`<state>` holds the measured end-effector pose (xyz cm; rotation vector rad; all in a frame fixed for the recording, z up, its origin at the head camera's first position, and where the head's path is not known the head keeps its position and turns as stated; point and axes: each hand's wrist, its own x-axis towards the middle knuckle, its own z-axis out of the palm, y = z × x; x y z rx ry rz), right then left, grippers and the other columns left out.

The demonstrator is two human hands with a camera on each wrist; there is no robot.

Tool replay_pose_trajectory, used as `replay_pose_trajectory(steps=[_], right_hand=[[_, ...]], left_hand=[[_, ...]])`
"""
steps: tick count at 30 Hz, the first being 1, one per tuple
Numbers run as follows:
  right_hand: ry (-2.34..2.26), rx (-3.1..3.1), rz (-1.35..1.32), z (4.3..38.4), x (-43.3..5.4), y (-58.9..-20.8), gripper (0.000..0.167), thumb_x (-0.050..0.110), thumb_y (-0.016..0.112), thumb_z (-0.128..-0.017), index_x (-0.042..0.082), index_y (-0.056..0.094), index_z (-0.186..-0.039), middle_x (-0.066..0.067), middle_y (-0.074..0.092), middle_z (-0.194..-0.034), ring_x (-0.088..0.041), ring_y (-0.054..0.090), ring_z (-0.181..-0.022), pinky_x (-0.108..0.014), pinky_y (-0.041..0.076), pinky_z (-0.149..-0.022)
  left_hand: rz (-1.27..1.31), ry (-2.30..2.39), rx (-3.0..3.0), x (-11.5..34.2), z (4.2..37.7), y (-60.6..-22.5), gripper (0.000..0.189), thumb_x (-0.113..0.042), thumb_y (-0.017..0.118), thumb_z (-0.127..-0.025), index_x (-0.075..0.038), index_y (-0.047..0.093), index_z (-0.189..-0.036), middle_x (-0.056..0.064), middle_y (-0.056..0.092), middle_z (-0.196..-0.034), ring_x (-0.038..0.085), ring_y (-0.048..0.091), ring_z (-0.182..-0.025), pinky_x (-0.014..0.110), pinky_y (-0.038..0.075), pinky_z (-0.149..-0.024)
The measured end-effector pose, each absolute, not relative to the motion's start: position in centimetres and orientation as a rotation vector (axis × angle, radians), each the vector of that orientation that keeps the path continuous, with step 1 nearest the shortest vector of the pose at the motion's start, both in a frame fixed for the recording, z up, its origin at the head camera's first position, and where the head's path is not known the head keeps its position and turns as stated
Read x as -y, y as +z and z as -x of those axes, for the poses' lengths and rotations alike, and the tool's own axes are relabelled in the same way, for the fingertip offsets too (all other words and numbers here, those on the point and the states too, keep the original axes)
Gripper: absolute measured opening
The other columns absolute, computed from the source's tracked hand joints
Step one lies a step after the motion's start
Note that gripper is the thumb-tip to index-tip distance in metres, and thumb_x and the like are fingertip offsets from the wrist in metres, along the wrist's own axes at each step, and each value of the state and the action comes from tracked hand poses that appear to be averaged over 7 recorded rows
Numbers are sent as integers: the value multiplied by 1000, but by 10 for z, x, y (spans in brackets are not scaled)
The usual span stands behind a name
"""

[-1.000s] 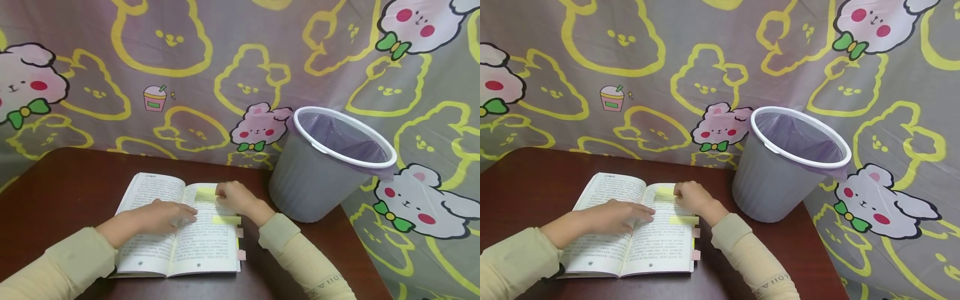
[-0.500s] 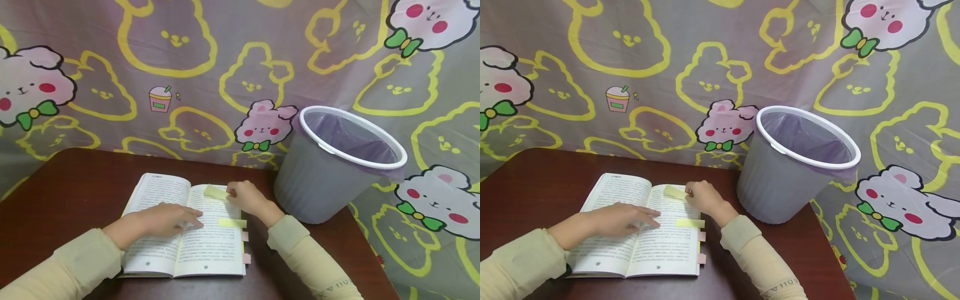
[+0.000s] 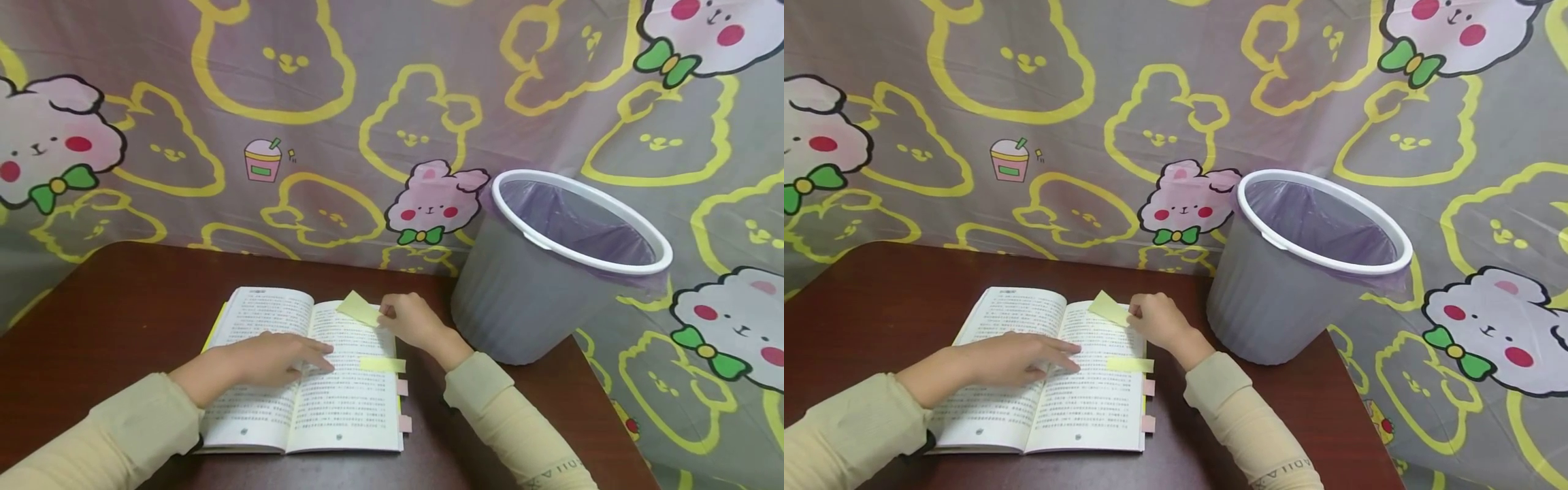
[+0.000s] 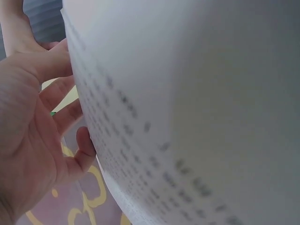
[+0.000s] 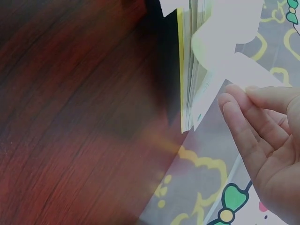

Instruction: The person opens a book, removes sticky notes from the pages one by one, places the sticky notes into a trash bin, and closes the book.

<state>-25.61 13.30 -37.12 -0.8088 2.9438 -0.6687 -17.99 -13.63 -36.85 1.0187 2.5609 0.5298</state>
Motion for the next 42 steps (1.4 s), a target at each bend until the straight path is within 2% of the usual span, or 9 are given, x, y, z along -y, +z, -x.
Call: replay_pose_trajectory(steps=[9,11,21,33,42], right_hand=[[-719,-2914,754,258,-136,-368,7,11,76,-94,7,71,-91,-1,68,-79,-14,58,-65,-26,48,-57],[-727,-2908,725,259,-137,-368,7,12,76,-94,8,71,-91,-1,68,-79,-15,58,-65,-26,48,-57],[-775,-2911,696,262,-143,-367,10,10,78,-91,8,70,-86,-1,68,-79,-14,60,-64,-26,50,-57],[-827,-2907,678,263,-148,-367,9,9,77,-92,7,70,-87,-1,67,-77,-14,61,-63,-26,50,-56],[-827,-2924,653,263,-150,-369,10,10,75,-94,7,68,-89,0,66,-75,-14,61,-63,-27,50,-57]], left_hand=[[-961,530,-2551,137,182,-371,50,4,65,-93,-28,73,-130,-3,54,-150,28,47,-141,59,43,-106],[-953,532,-2548,136,182,-372,49,4,65,-94,-28,73,-130,-4,54,-150,29,47,-141,59,42,-106],[-914,534,-2541,135,182,-370,49,3,64,-94,-29,73,-129,-5,53,-150,30,44,-142,67,36,-107],[-904,540,-2542,135,181,-371,49,3,64,-94,-30,73,-129,-5,53,-151,31,44,-143,69,34,-107],[-893,547,-2553,134,181,-370,49,4,63,-94,-30,74,-128,-5,54,-150,31,44,-142,78,30,-103]])
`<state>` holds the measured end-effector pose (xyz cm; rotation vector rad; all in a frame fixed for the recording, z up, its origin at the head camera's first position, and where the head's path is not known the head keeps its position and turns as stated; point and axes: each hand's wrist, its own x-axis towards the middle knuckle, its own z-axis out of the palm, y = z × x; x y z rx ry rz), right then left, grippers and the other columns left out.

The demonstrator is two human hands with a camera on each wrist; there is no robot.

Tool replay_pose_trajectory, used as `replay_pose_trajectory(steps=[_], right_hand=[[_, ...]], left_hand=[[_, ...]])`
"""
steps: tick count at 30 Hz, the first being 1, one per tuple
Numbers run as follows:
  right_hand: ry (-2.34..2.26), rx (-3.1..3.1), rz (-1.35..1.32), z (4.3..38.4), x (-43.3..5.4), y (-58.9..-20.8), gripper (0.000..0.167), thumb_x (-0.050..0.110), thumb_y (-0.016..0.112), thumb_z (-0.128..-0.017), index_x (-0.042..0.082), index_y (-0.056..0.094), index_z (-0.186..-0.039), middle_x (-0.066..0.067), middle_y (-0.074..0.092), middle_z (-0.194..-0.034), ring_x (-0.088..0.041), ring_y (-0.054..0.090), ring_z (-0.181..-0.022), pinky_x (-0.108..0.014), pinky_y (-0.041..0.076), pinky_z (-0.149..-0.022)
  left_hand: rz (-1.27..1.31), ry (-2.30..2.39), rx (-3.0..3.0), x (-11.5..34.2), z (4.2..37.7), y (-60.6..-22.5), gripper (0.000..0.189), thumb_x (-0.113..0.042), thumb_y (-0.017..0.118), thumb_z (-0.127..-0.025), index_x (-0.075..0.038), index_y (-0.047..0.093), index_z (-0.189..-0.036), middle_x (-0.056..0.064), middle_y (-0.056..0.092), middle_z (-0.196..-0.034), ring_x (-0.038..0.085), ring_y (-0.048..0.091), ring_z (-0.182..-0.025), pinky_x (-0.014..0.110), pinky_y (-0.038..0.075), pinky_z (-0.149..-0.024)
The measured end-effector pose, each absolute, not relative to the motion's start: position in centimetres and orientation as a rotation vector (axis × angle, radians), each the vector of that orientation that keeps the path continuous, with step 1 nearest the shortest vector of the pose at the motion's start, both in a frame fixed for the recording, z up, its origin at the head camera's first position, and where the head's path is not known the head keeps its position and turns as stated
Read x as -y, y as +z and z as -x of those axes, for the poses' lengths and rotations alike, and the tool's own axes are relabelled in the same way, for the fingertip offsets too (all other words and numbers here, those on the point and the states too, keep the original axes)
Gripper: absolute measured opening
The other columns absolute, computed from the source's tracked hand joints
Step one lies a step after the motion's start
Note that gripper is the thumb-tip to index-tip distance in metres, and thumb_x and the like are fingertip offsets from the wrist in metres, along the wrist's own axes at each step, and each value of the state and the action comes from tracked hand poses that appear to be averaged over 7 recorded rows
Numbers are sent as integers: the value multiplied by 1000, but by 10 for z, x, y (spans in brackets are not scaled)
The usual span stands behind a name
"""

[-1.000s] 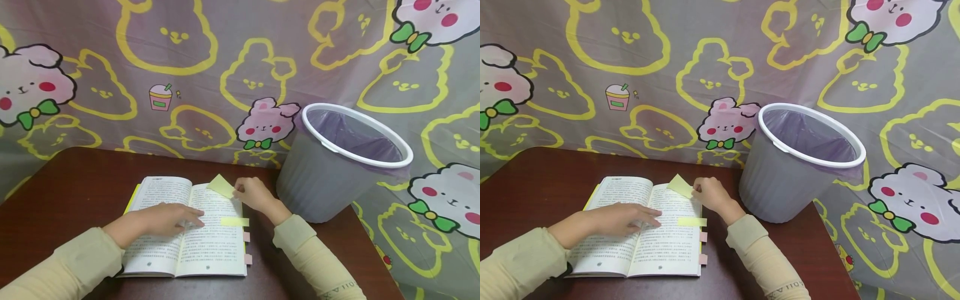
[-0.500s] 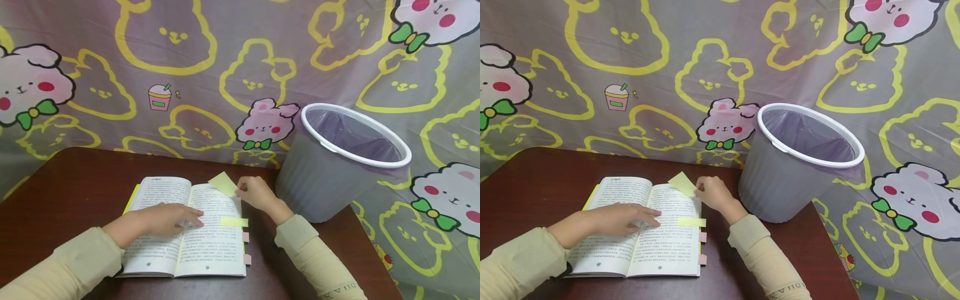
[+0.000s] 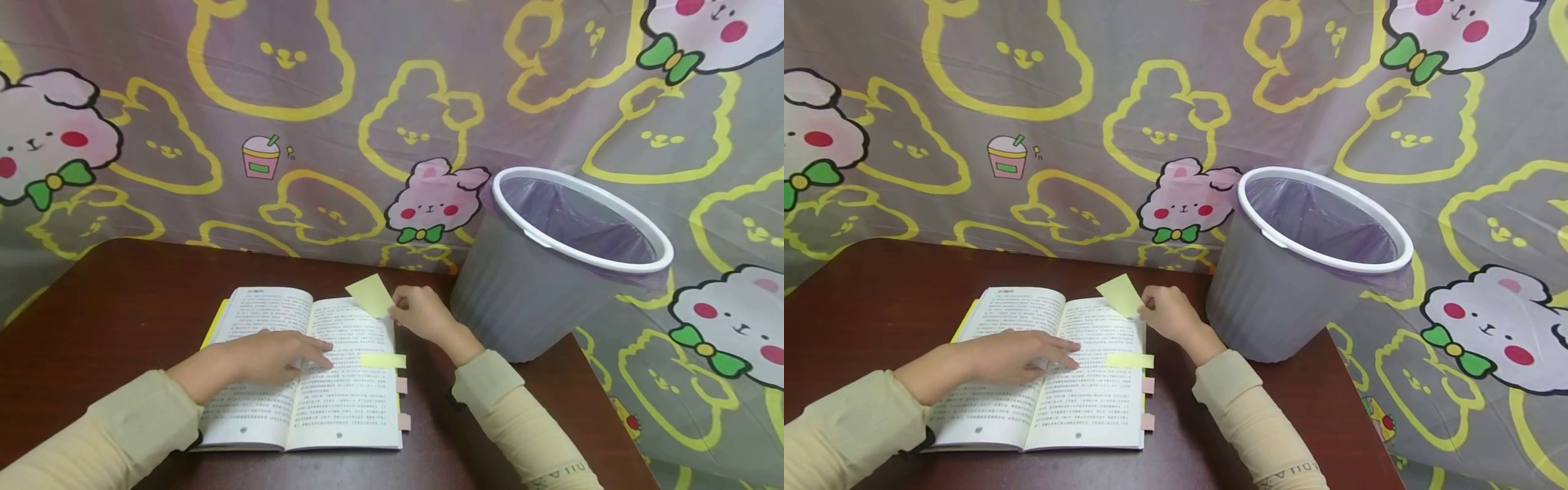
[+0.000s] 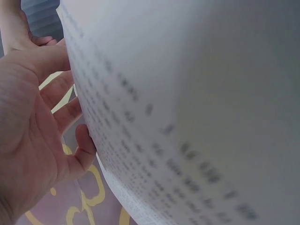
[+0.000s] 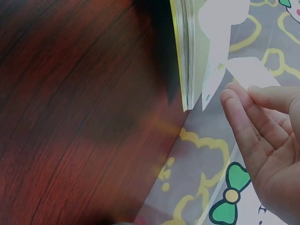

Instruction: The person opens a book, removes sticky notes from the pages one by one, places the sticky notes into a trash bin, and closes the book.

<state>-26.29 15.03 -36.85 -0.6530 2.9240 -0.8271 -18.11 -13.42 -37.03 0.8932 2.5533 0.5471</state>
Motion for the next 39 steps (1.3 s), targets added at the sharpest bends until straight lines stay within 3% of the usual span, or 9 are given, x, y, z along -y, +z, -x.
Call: replay_pose_trajectory(steps=[10,19,24,30,39], right_hand=[[-831,-2920,595,261,-155,-368,10,11,76,-93,8,68,-90,-1,66,-76,-17,61,-65,-28,51,-57],[-882,-2912,583,261,-162,-365,13,10,76,-93,8,66,-86,-4,71,-80,-16,63,-65,-28,51,-58],[-925,-2904,568,261,-168,-363,13,9,75,-94,7,65,-85,-9,74,-84,-15,65,-66,-29,52,-58],[-934,-2924,569,260,-176,-359,14,8,74,-95,7,65,-85,-4,73,-80,-12,65,-66,-28,54,-60],[-961,-2910,604,255,-180,-346,13,8,75,-94,6,66,-85,-2,72,-78,-13,65,-66,-28,53,-59]], left_hand=[[-883,540,-2550,132,181,-371,49,2,64,-94,-32,73,-128,-6,54,-150,33,44,-143,85,22,-99],[-893,544,-2547,130,181,-371,50,3,64,-94,-32,73,-128,-5,53,-151,33,44,-143,85,23,-99],[-900,548,-2542,130,181,-369,49,3,64,-94,-31,73,-128,-5,53,-151,33,44,-143,82,25,-101],[-922,549,-2535,132,183,-369,49,4,63,-94,-29,73,-129,-3,53,-151,33,44,-142,76,31,-103],[-971,582,-2529,138,183,-368,49,4,65,-92,-27,73,-129,0,54,-151,36,46,-140,77,33,-101]])
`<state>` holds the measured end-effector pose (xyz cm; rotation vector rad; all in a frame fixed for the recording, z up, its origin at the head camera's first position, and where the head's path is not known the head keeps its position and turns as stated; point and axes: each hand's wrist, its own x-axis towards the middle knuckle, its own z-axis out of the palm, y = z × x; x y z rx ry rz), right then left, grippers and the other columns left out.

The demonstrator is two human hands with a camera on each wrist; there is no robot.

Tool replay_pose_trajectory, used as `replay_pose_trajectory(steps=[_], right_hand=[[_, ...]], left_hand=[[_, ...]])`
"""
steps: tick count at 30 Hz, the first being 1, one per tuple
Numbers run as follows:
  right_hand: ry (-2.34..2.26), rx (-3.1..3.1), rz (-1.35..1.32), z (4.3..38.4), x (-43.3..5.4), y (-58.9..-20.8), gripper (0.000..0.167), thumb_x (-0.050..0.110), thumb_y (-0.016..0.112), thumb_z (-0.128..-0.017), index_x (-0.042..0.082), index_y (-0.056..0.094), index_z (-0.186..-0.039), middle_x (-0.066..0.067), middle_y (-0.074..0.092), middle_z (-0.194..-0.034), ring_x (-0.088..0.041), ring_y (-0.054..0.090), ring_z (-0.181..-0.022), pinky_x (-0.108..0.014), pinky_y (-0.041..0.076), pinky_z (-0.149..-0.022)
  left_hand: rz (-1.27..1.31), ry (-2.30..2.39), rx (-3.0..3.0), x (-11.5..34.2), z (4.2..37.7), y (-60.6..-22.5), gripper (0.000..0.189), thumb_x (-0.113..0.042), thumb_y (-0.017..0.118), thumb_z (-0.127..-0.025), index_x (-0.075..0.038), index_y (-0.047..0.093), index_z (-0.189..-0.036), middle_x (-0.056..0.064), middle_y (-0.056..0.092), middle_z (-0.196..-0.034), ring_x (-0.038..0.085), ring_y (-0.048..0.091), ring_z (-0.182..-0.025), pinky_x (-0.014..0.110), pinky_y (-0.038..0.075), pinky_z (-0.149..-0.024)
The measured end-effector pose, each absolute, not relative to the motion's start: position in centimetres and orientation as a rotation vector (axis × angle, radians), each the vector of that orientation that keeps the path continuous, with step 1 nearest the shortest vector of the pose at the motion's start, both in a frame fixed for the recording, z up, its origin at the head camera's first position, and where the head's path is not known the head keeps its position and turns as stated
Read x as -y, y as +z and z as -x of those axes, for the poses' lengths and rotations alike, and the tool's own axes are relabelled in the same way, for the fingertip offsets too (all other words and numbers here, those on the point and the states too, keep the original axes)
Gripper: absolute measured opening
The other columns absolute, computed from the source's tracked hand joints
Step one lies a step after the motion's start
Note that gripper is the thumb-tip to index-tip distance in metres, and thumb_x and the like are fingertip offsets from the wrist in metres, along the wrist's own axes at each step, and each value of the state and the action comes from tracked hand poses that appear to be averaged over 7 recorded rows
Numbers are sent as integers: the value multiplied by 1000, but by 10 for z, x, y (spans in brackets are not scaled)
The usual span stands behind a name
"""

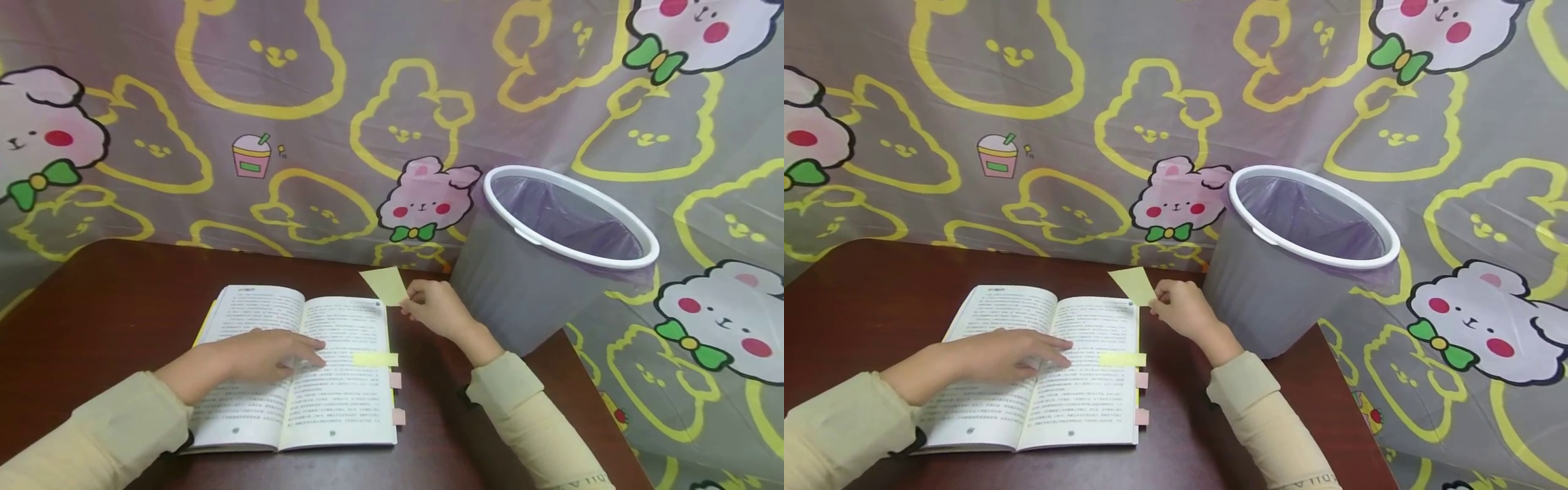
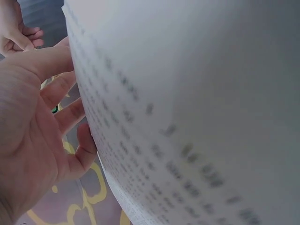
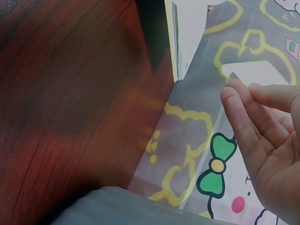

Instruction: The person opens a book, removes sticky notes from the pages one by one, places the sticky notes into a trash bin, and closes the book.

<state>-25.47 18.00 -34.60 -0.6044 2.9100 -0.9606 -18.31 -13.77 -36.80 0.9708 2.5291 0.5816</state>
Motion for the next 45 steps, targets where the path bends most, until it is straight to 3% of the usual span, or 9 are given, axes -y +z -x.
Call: replay_pose_trajectory(steps=[6,17,27,32,37,45], right_hand=[[-970,-2913,622,250,-182,-342,12,8,75,-94,7,67,-84,-1,72,-79,-13,65,-67,-29,55,-63],[-922,-2963,732,243,-183,-332,11,9,76,-94,9,69,-85,1,71,-79,-12,63,-66,-29,54,-61],[-933,-3064,916,224,-196,-287,6,7,72,-95,4,77,-93,-3,72,-77,-12,62,-65,-29,49,-58],[-999,-3218,1139,210,-216,-247,5,1,79,-88,2,80,-92,-1,73,-76,-8,62,-64,-19,48,-59],[-1201,-3387,1035,193,-241,-211,18,-9,81,-83,-5,75,-99,-9,76,-81,6,64,-67,-9,49,-65],[-1412,-3640,560,184,-290,-185,13,0,73,-92,-11,73,-99,28,65,-80,8,62,-68,-8,47,-68]], left_hand=[[-1013,610,-2556,140,182,-370,50,5,69,-89,-22,71,-132,3,56,-148,36,48,-138,65,39,-105],[-1068,606,-2665,139,179,-374,55,5,72,-84,-20,70,-133,8,60,-143,38,54,-133,64,45,-100],[-1003,558,-2681,135,177,-370,53,6,71,-85,-21,71,-131,9,60,-143,39,54,-132,76,41,-92],[-1003,558,-2693,135,177,-370,53,6,71,-85,-21,72,-131,8,60,-144,38,55,-132,79,39,-91],[-1029,549,-2716,137,175,-372,54,6,72,-85,-23,71,-131,5,60,-144,34,55,-132,87,32,-86],[-1042,522,-2734,135,171,-375,48,-4,75,-87,-23,70,-131,7,59,-145,34,55,-133,84,36,-87]])
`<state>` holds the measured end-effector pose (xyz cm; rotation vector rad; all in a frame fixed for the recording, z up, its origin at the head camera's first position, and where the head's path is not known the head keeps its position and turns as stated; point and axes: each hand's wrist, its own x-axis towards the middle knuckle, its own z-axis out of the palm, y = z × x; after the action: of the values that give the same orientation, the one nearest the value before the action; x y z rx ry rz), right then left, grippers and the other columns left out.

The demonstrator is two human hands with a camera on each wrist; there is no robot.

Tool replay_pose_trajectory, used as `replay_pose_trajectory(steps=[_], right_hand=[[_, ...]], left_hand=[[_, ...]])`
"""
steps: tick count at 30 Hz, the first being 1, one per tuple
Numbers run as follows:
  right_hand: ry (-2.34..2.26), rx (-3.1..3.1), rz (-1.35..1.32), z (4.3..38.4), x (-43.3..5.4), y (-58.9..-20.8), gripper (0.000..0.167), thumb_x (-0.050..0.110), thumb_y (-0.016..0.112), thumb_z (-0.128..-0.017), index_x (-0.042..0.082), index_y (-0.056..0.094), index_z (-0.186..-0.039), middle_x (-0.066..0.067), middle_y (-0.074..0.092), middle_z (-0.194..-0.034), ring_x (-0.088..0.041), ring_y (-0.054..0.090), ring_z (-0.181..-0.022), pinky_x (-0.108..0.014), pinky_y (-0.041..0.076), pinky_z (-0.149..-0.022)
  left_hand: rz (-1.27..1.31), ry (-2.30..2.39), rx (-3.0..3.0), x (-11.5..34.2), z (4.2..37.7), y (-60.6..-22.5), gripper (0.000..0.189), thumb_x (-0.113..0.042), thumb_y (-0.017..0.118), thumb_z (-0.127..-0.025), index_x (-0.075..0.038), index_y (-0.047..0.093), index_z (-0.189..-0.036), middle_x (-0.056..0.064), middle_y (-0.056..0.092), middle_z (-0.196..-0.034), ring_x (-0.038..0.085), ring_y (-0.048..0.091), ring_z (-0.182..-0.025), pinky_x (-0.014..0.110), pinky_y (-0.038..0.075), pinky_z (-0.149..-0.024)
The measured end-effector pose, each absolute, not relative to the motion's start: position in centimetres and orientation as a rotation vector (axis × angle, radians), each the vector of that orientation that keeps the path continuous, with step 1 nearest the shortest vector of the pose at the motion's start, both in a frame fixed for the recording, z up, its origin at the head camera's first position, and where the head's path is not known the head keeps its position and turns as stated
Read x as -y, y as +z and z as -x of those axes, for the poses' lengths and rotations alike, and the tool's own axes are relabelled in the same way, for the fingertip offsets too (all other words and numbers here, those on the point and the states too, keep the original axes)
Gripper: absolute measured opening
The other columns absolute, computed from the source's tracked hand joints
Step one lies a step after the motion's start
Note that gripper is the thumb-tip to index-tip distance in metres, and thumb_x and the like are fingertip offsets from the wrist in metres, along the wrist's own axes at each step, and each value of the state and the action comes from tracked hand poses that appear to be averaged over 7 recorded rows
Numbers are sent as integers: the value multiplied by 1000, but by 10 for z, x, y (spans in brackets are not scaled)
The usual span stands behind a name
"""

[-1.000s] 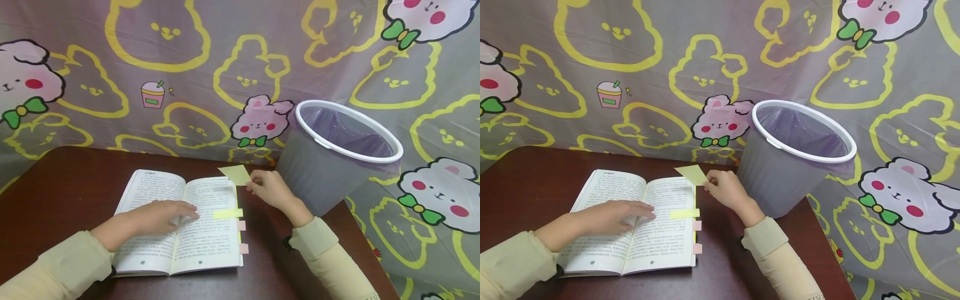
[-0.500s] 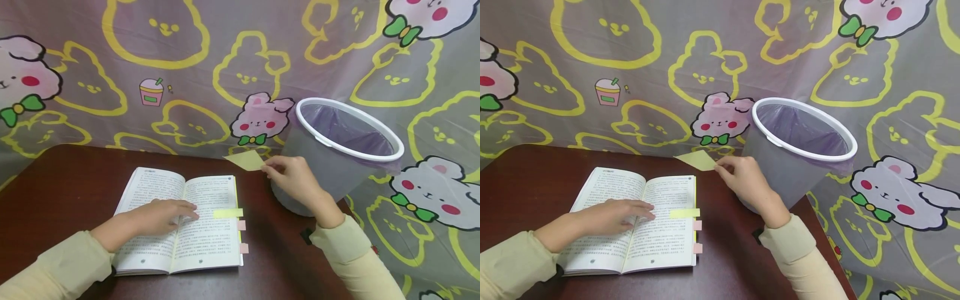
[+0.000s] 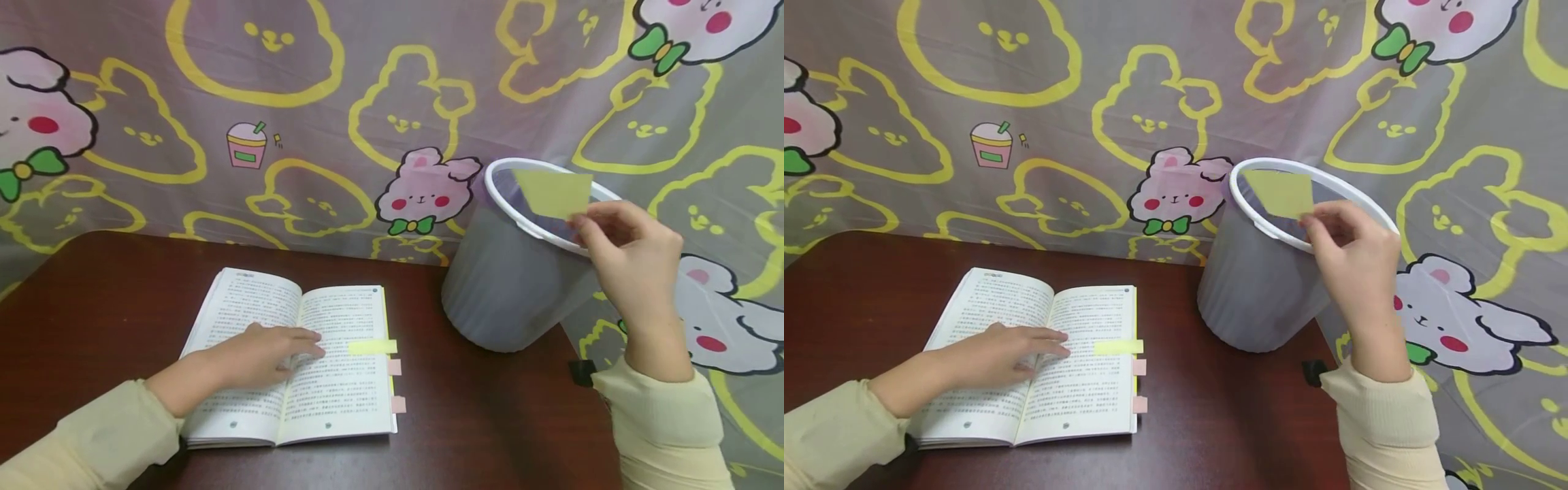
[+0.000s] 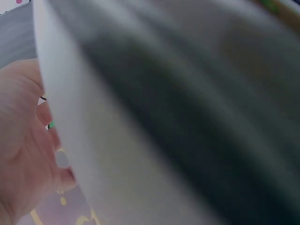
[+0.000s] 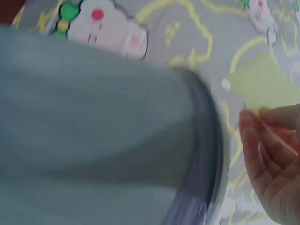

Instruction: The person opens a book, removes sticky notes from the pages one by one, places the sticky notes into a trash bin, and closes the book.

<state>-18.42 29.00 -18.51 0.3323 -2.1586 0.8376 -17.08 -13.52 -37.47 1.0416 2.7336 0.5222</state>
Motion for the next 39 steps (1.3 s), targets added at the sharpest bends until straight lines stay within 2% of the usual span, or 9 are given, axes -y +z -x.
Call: replay_pose_trajectory(steps=[4,7,12,16,20,23,27,34,39], right_hand=[[592,2230,-159,185,-310,-184,22,13,69,-97,-5,77,-109,1,76,-88,20,49,-71,-6,37,-67],[457,2334,-65,186,-317,-185,28,20,67,-99,-2,76,-115,-25,74,-98,19,42,-72,-7,33,-65],[408,2446,-20,187,-324,-187,31,22,66,-99,-1,76,-116,-26,74,-100,-18,62,-87,-14,34,-66],[416,2527,-12,192,-328,-185,33,24,65,-100,-2,76,-116,-27,73,-102,-41,62,-99,-26,38,-72],[449,2549,-46,201,-324,-180,33,26,65,-100,-1,77,-115,-26,73,-103,-39,61,-99,-30,39,-72],[489,2439,-129,201,-315,-182,26,21,69,-98,1,79,-111,-23,75,-98,-15,63,-87,-17,37,-68],[519,2223,-380,191,-292,-188,14,6,76,-92,-1,80,-103,-19,75,-90,15,49,-77,-7,37,-72],[567,2102,-1067,189,-238,-233,25,-9,83,-75,3,81,-96,-4,76,-87,-14,66,-76,-23,50,-69],[517,2330,-1528,198,-207,-298,27,2,87,-79,7,79,-104,0,74,-98,-13,67,-89,-25,56,-81]], left_hand=[[-1030,521,-2730,135,169,-374,49,-8,76,-86,-22,69,-133,7,58,-146,35,53,-134,83,35,-89],[-1019,518,-2723,134,169,-374,52,-12,80,-84,-21,69,-134,7,57,-147,36,53,-134,82,36,-90],[-1027,497,-2718,133,171,-373,57,-16,85,-80,-21,68,-134,6,56,-148,36,53,-134,78,40,-89],[-1030,503,-2719,129,172,-374,58,-16,85,-80,-22,67,-135,6,56,-148,35,53,-133,76,41,-88],[-997,507,-2726,127,169,-377,59,-18,85,-81,-23,66,-137,7,55,-148,35,53,-134,75,41,-88],[-1014,496,-2742,128,166,-378,58,-19,86,-81,-22,66,-136,7,56,-147,35,55,-131,74,43,-85],[-1074,505,-2760,132,164,-380,57,-18,86,-80,-22,67,-134,7,57,-145,35,57,-128,70,45,-82],[-1166,475,-2752,133,161,-378,58,-16,84,-82,-30,67,-135,3,57,-146,32,57,-127,66,46,-80],[-1185,423,-2758,134,161,-378,57,-18,81,-85,-39,66,-136,1,55,-149,30,58,-127,68,44,-81]])
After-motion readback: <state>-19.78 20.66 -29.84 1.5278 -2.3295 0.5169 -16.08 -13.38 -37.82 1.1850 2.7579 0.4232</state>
